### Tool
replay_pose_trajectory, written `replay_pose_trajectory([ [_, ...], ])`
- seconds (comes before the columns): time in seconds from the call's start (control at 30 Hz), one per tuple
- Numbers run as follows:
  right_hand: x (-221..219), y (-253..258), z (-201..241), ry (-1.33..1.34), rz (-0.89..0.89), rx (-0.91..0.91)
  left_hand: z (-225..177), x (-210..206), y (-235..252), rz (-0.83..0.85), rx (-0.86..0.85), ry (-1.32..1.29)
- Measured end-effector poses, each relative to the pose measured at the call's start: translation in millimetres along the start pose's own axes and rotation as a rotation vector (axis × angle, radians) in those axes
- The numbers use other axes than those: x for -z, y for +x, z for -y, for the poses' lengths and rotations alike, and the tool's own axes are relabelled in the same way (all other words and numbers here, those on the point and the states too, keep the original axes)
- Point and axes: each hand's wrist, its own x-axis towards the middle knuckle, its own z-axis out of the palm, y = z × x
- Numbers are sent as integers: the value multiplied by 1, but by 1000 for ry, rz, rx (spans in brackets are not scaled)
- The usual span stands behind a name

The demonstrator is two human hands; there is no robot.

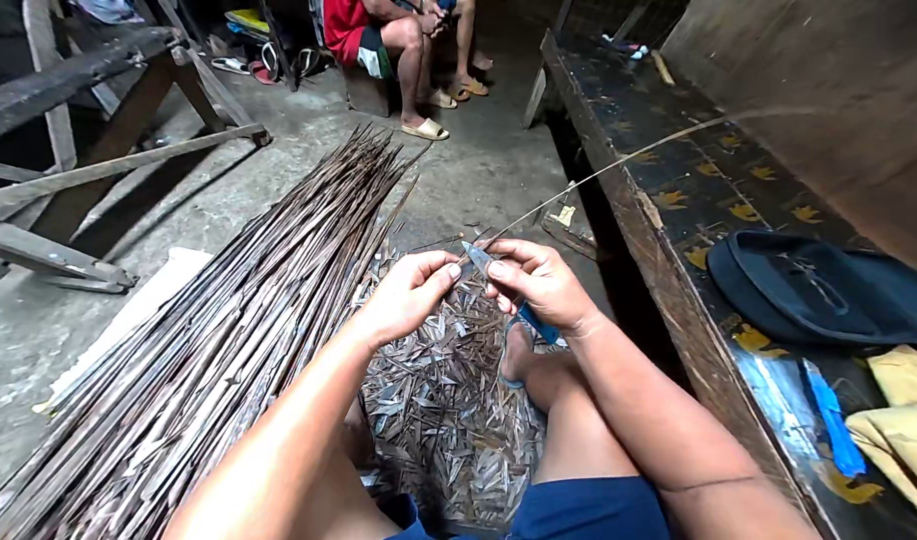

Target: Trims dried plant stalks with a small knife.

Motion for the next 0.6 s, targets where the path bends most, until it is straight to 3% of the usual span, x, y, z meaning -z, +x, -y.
replay_pose_trajectory([
  [0.6,9,1,7,-16,-236,65,-1,2,-1,-38,11,75],
])
